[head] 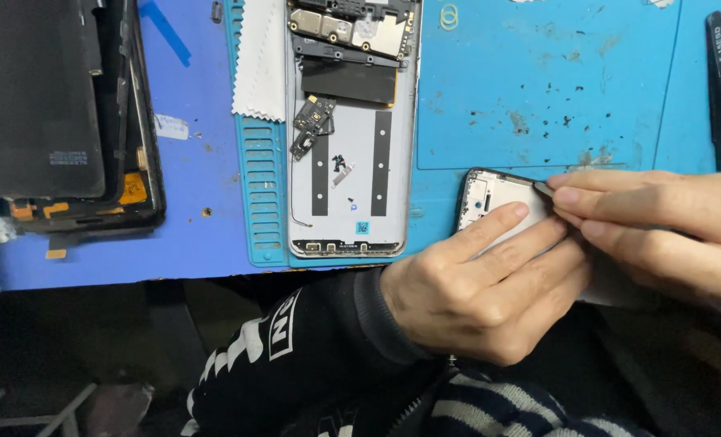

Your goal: Dismantling and cleaning a smartphone screen as part of a remanufacturing process.

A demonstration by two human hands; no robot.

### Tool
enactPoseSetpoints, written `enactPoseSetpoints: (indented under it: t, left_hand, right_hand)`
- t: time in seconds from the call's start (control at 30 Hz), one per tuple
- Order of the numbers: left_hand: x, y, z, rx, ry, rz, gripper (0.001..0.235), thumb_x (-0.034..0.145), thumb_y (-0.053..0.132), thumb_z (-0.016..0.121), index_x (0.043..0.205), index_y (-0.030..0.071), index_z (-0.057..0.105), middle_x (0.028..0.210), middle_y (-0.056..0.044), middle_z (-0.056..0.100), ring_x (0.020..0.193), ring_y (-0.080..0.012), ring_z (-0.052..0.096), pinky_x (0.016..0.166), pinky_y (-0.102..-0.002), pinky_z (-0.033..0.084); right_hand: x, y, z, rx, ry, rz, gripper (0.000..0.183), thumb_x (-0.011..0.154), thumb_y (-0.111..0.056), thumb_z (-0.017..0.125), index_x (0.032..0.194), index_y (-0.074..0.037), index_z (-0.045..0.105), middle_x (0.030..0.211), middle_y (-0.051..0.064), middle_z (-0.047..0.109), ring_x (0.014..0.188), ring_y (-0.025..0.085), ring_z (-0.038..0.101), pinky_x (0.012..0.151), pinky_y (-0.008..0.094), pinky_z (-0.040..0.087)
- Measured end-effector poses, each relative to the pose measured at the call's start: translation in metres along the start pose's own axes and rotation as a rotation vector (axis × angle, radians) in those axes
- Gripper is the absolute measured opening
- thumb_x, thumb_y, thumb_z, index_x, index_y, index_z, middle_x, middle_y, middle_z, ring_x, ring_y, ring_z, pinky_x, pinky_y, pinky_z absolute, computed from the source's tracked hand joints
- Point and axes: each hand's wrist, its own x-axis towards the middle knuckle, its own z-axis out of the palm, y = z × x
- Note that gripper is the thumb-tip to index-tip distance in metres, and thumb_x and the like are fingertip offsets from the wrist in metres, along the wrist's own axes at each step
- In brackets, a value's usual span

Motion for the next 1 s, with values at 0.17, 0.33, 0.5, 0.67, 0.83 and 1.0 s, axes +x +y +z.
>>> enactPoseSetpoints:
  t: [0.17,0.33,0.5,0.67,0.83,1.0]
  left_hand:
    - [-0.004,0.0,0.002,-0.013,-0.008,0.001,0.021,0.1,0.017,0.063,0.109,0.004,0.076,0.122,-0.01,0.07,0.122,-0.0229,0.066,0.109,-0.036,0.051]
    - [0.0,0.0,-0.001,-0.014,0.023,-0.005,0.021,0.096,0.017,0.062,0.104,0.003,0.076,0.114,-0.011,0.071,0.115,-0.023,0.068,0.108,-0.036,0.052]
    - [0.001,-0.001,-0.001,-0.02,0.045,-0.007,0.021,0.096,0.017,0.061,0.104,0.004,0.075,0.113,-0.011,0.071,0.113,-0.0231,0.068,0.109,-0.034,0.051]
    - [-0.001,-0.001,0.0,0.006,0.043,0.003,0.019,0.097,0.016,0.062,0.103,0.004,0.074,0.114,-0.01,0.071,0.116,-0.0225,0.068,0.109,-0.034,0.051]
    - [-0.002,-0.001,-0.001,-0.008,0.02,0.016,0.018,0.094,0.015,0.064,0.101,0.005,0.076,0.106,-0.01,0.071,0.109,-0.0231,0.069,0.106,-0.034,0.053]
    - [-0.001,-0.001,-0.002,0.018,0.047,0.0,0.016,0.094,0.016,0.063,0.099,0.005,0.074,0.111,-0.008,0.071,0.115,-0.0208,0.068,0.107,-0.032,0.052]
  right_hand:
    - [-0.008,0.01,0.007,0.17,0.127,0.198,0.028,0.095,0.004,0.055,0.12,0.001,0.065,0.134,0.019,0.065,0.123,0.028,0.07,0.107,0.034,0.055]
    - [0.02,-0.013,-0.008,-0.289,-0.035,-0.3,0.034,0.092,-0.007,0.058,0.124,0.004,0.06,0.135,0.019,0.064,0.127,0.029,0.064,0.108,0.035,0.052]
    - [0.026,-0.018,-0.008,-0.146,0.037,-0.078,0.027,0.093,-0.003,0.057,0.119,0.001,0.063,0.13,0.016,0.068,0.126,0.026,0.067,0.109,0.035,0.053]
    - [0.004,-0.001,-0.001,-0.064,0.016,-0.022,0.028,0.097,-0.004,0.056,0.121,0.003,0.065,0.134,0.018,0.068,0.127,0.026,0.067,0.108,0.032,0.053]
    - [0.008,0.003,-0.001,0.079,-0.036,0.077,0.031,0.096,-0.006,0.056,0.125,0.001,0.064,0.138,0.014,0.068,0.122,0.017,0.071,0.099,0.023,0.058]
    - [0.0,0.016,0.013,-0.107,0.171,-0.128,0.017,0.093,0.003,0.062,0.11,0.002,0.061,0.128,0.016,0.065,0.125,0.026,0.067,0.113,0.035,0.053]
